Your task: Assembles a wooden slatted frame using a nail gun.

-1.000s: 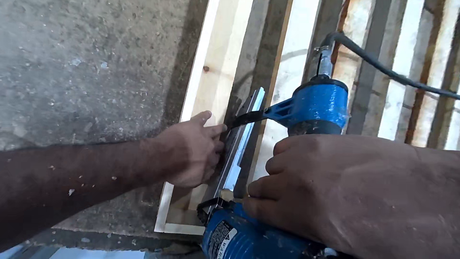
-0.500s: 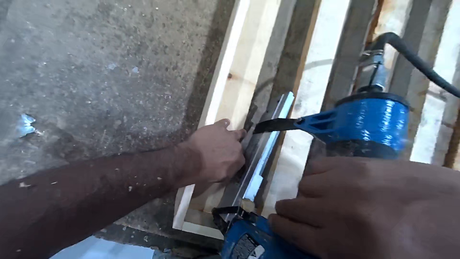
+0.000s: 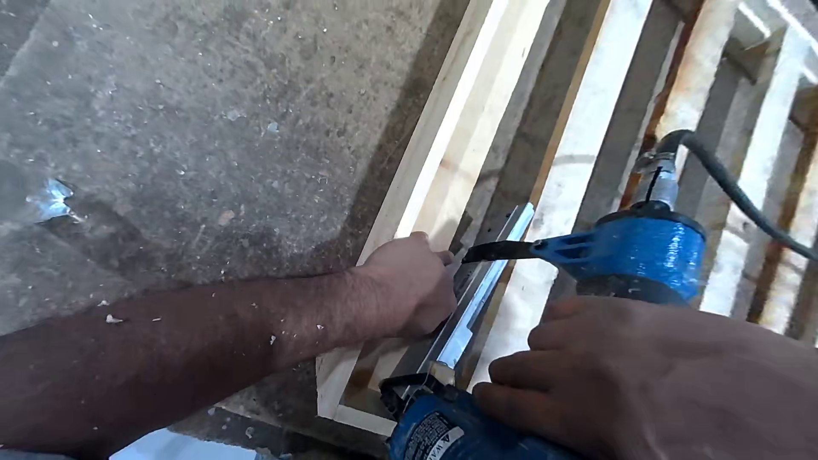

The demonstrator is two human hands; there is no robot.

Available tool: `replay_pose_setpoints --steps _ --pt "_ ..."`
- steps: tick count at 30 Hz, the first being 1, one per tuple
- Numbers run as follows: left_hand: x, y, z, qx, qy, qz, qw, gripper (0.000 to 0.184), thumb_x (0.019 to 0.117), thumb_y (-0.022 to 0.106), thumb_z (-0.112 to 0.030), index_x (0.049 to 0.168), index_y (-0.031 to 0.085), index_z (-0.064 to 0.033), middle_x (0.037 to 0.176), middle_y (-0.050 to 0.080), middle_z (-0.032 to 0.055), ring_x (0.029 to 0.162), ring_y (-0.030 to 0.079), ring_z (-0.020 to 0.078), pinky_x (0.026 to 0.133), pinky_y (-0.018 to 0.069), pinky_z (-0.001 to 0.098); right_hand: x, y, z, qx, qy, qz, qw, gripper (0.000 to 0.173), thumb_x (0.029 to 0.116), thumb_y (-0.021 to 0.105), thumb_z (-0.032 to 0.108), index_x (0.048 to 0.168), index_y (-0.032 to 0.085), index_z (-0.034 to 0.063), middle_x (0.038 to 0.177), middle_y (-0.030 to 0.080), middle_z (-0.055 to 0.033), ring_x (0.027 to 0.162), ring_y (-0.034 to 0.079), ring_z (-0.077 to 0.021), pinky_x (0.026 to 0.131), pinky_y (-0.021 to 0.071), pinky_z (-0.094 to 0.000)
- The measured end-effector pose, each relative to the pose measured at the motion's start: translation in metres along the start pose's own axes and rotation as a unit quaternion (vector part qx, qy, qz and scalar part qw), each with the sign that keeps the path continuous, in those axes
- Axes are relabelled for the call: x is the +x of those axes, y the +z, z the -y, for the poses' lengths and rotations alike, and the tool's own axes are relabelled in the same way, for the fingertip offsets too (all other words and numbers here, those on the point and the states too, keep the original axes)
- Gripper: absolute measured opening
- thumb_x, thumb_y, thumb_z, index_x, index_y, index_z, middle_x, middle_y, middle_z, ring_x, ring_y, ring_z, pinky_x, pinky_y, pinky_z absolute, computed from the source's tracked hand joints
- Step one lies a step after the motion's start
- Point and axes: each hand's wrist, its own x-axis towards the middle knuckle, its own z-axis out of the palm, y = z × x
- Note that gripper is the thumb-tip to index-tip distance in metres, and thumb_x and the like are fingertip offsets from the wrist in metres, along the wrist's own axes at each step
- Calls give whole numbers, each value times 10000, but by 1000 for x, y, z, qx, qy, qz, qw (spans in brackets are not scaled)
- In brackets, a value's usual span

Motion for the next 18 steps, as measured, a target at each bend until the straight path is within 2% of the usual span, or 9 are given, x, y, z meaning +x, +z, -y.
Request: replay_pose_setpoints --steps 4,7,11,14,16,18 --pt "0 1 -3 1 -6 -2 1000 190 975 590 -278 1023 749 -186 1313 685 -20 1417 478 288 1137 356 586 -1 3 -1 -1 10 -8 1000 321 931 600 104 1204 720 222 810 674 -7 652 628 -204 548 490 -399" --pt "-2 3 -3 -18 -14 -21 1000 186 986 595 -271 1018 754 -179 1310 687 -19 1414 480 280 1149 345 594 -6 6 -6 -3 -18 -57 998 278 938 592 122 1163 731 207 861 704 13 669 647 -190 536 510 -392" --pt "-2 8 -4 -10 -10 -49 999 183 969 624 -298 984 760 -177 1260 709 -32 1406 493 261 1145 349 609 -14 3 -10 60 -5 -51 997 342 890 650 127 1201 734 240 982 738 54 792 687 -169 635 559 -405" --pt "-3 8 -4 6 -8 -49 999 178 959 627 -293 965 764 -179 1253 713 -37 1393 504 259 1164 309 614 -10 4 -9 40 -19 -63 997 321 895 630 192 1195 729 251 978 734 78 782 686 -137 616 558 -376" --pt "-2 10 -2 -9 -14 -77 997 191 944 620 -293 979 763 -171 1302 690 -23 1413 485 271 1202 275 614 -7 4 -10 24 -29 -68 997 316 902 620 212 1195 731 254 975 736 85 764 685 -130 600 555 -374" --pt "-4 16 2 -15 -6 -144 989 226 956 607 -322 1003 750 -153 1312 672 22 1384 505 285 1203 296 590 -2 4 -11 17 -36 -66 997 345 871 644 229 1206 721 261 986 738 91 757 692 -127 592 565 -379"
